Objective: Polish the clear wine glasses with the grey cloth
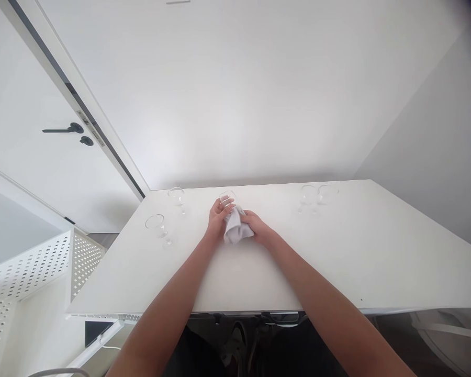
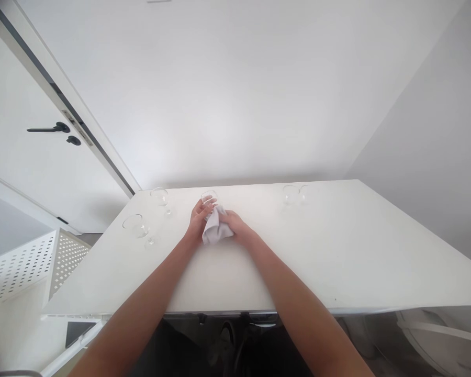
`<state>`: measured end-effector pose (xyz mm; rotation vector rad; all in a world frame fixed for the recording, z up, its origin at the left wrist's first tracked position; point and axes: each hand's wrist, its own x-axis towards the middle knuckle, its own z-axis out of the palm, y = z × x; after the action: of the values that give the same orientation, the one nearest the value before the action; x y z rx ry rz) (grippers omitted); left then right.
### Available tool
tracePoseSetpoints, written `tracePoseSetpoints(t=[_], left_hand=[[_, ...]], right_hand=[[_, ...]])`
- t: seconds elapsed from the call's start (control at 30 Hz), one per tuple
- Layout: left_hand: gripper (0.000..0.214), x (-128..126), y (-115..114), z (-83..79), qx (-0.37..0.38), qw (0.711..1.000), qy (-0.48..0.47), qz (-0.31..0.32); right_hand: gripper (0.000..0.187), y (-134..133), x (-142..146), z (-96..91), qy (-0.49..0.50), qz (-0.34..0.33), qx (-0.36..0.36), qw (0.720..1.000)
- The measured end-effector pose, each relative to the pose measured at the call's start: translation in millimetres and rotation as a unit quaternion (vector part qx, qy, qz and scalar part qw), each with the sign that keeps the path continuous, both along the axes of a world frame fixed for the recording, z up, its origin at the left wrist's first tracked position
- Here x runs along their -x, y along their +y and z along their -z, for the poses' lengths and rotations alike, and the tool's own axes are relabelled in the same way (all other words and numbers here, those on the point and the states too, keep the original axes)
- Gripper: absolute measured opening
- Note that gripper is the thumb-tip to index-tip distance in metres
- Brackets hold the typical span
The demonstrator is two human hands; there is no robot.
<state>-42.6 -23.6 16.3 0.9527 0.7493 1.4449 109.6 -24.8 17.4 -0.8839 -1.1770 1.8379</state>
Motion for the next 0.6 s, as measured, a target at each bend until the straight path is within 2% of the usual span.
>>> tracePoseSetpoints(t=[0.07, 0.17, 0.23, 0.3, 0.37, 0.43, 0.47, 0.5, 0.6], left_hand=[[0.051, 1, 1, 0.7, -0.005, 1.0, -0.017, 0.012], [0.051, 2, 3, 2.2, -0.012, 1.0, -0.026, 0.012], [0.051, 2, 2, 2.4, -0.007, 1.0, -0.025, 0.007], [0.053, 1, 1, 2.0, -0.006, 1.0, -0.016, 0.001], [0.055, 0, 0, 1.7, -0.007, 1.0, 0.001, -0.011], [0.056, 0, 0, 1.9, -0.003, 1.0, 0.009, -0.023], [0.055, 0, 1, 2.2, 0.0, 1.0, 0.007, -0.026], [0.054, 0, 1, 2.6, 0.005, 1.0, 0.003, -0.026], [0.051, 3, 3, 3.4, 0.008, 1.0, -0.014, -0.006]], right_hand=[[0.031, -1, -1, -3.2, 0.021, -0.01, 0.025, 0.999], [0.037, -1, -1, -5.7, 0.015, 0.046, -0.009, 0.999], [0.039, -1, 1, -4.3, -0.006, 0.084, -0.076, 0.994], [0.038, -1, 4, -0.4, -0.065, 0.114, -0.168, 0.977], [0.034, -1, 6, 4.4, -0.152, 0.144, -0.256, 0.944], [0.031, 0, 7, 7.6, -0.209, 0.173, -0.301, 0.914], [0.031, 0, 7, 8.0, -0.206, 0.175, -0.296, 0.916], [0.03, 0, 7, 7.6, -0.182, 0.161, -0.271, 0.931], [0.03, 1, 4, 3.8, -0.051, 0.044, -0.139, 0.988]])
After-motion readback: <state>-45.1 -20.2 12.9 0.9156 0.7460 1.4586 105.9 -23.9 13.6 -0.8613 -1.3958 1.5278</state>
